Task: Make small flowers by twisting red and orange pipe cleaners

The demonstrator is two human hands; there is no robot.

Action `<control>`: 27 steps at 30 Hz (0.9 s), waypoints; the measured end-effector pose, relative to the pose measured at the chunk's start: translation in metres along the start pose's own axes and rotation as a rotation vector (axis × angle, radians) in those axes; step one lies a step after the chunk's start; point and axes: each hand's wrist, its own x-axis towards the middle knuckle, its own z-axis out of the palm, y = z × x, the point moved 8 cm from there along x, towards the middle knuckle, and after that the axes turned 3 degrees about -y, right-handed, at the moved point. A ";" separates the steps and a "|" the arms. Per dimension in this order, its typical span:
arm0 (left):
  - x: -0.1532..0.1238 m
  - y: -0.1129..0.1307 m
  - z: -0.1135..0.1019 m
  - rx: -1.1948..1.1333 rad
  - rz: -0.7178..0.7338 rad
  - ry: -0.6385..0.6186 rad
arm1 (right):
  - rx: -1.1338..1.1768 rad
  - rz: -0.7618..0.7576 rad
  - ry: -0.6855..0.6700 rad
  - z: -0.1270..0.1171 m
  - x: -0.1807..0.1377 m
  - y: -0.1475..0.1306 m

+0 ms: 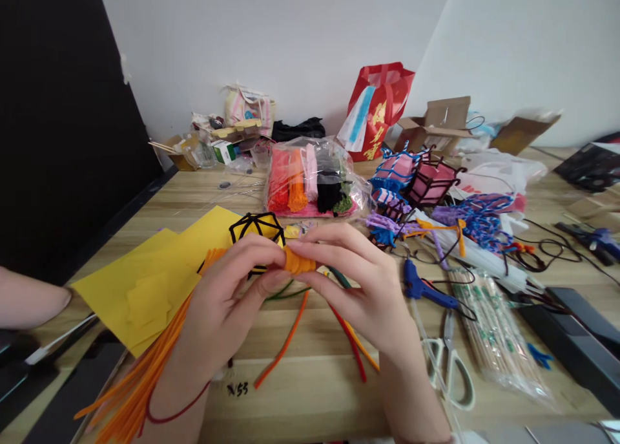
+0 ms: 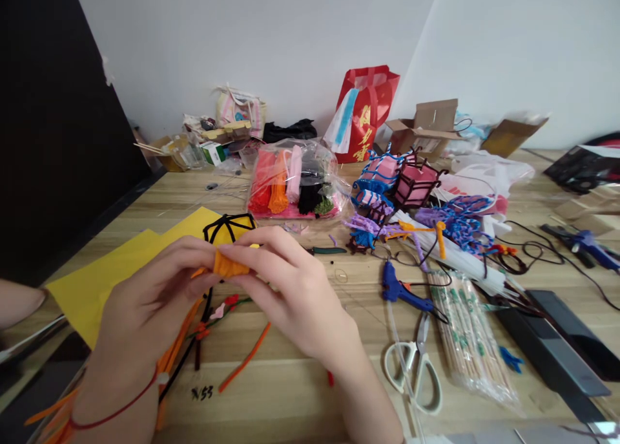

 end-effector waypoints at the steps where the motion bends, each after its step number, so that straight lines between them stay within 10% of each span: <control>1: 0.000 0.001 -0.001 0.030 0.013 -0.018 | 0.020 0.002 -0.020 0.001 0.000 0.001; 15: -0.003 -0.006 -0.006 -0.027 -0.026 0.111 | 0.123 0.060 0.001 -0.002 0.005 0.004; 27: -0.008 0.011 -0.008 0.047 0.255 0.143 | 0.737 0.321 -0.072 0.018 0.000 0.027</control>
